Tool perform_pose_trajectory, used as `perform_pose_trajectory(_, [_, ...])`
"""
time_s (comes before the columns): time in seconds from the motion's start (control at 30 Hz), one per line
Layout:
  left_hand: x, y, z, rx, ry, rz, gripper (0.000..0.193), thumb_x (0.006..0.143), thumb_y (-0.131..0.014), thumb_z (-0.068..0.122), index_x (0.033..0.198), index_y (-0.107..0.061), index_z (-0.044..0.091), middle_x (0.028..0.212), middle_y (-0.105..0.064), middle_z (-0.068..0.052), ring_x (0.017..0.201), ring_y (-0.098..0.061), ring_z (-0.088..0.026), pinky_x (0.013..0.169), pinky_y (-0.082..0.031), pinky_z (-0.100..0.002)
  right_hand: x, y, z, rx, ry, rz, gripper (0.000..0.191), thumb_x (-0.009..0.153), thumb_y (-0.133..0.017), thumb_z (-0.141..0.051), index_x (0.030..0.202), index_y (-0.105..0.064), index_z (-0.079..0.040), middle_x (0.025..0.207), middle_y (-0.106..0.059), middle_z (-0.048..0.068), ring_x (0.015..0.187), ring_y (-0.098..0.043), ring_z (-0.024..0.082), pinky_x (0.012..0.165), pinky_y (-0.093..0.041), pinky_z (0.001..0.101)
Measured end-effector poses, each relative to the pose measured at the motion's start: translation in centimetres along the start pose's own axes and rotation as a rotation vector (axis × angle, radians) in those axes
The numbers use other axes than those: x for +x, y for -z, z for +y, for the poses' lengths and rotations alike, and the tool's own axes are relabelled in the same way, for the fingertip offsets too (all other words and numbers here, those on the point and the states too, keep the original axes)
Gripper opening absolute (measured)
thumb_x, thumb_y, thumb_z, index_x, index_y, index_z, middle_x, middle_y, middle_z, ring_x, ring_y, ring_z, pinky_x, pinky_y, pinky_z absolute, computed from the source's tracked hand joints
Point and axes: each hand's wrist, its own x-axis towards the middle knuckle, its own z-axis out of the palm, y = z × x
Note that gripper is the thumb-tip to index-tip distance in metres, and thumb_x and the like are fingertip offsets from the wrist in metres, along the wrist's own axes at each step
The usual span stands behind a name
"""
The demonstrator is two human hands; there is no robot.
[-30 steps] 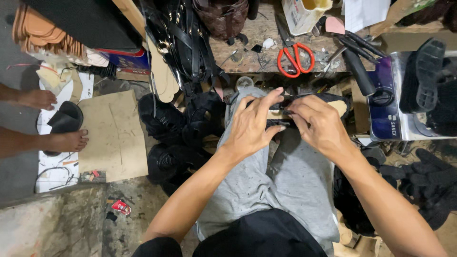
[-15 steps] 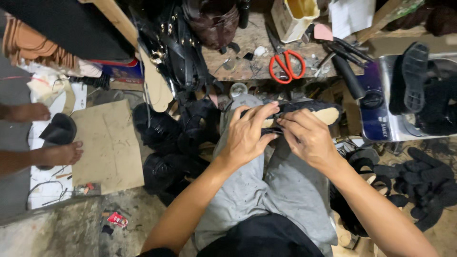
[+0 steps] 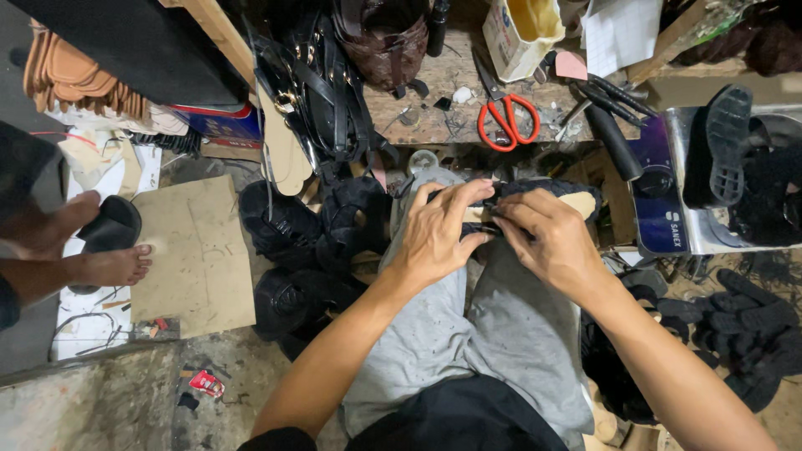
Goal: The person holds a shoe upper on a wooden last on their lap and repeatedly hammers the upper to shape and set it. They then rub the sole edge with a pink sanding block and attach a black strap with a gold buckle across the shoe, pressing the strap ends into place.
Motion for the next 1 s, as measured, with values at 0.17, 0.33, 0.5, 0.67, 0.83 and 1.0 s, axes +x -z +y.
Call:
perform_pose_trajectory(0.17, [0.0,0.0,0.1,-0.001,0.004,-0.002,0.08,0.076,-0.087,0.019,0.143,-0.044,0.01,0.133,-0.069,-0.002,0.124,-0.063,-0.023,0.106,-0.039,-0.043,0.0,0.1,0.5,0.064,-0.125,0.001,0.015,0.085,-0.075,0.0,0.098,-0.071,0.003,0.096,-0.072,0.016,0.087,-0.07,0.033,0.075,-0.055,0.0393])
perform_pose_trajectory(0.33, [0.0,0.0,0.1,0.001,-0.007,0.003,0.079,0.077,-0.087,0.02,0.143,-0.044,0.011,0.134,-0.068,-0.002,0.124,-0.063,-0.023,0.107,-0.039,-0.042,-0.1,-0.1,0.9,0.082,-0.115,0.006,0.017,0.084,-0.075,0.002,0.099,-0.07,0.003,0.097,-0.071,0.016,0.089,-0.07,0.033,0.078,-0.055,0.0397])
perform_pose_trajectory(0.5, [0.2,0.1,0.0,-0.019,-0.001,0.002,0.08,0.077,-0.087,0.02,0.144,-0.044,0.01,0.134,-0.068,-0.001,0.124,-0.063,-0.022,0.107,-0.039,-0.042,-0.2,-0.5,1.1,0.057,-0.028,-0.001,0.018,0.081,-0.073,0.006,0.098,-0.069,0.003,0.099,-0.071,0.015,0.09,-0.068,0.034,0.079,-0.054,0.0403])
perform_pose_trajectory(0.67, [0.6,0.5,0.1,-0.012,0.001,-0.037,0.081,0.077,-0.086,0.02,0.145,-0.043,0.011,0.134,-0.069,0.0,0.124,-0.064,-0.021,0.106,-0.039,-0.041,-0.2,-0.3,1.5,0.089,-0.063,-0.009,0.019,0.081,-0.075,0.005,0.099,-0.07,0.002,0.099,-0.071,0.014,0.091,-0.069,0.033,0.08,-0.054,0.04])
perform_pose_trajectory(0.83, [1.7,0.4,-0.1,-0.042,0.044,-0.047,0.085,0.078,-0.087,0.025,0.149,-0.042,0.012,0.131,-0.072,-0.001,0.121,-0.065,-0.021,0.104,-0.04,-0.039,-0.6,1.3,2.2,0.22,-0.214,0.047,0.019,0.087,-0.072,0.001,0.106,-0.073,-0.001,0.106,-0.073,0.012,0.098,-0.073,0.027,0.087,-0.055,0.0356])
perform_pose_trajectory(1.0, [2.3,0.2,-0.6,-0.04,0.048,-0.074,0.088,0.076,-0.087,0.028,0.149,-0.04,0.013,0.13,-0.073,-0.002,0.12,-0.067,-0.022,0.104,-0.039,-0.04,-1.8,1.4,1.7,0.25,-0.289,0.057,0.023,0.083,-0.075,-0.007,0.105,-0.071,-0.002,0.104,-0.072,0.01,0.094,-0.072,0.025,0.085,-0.056,0.0332])
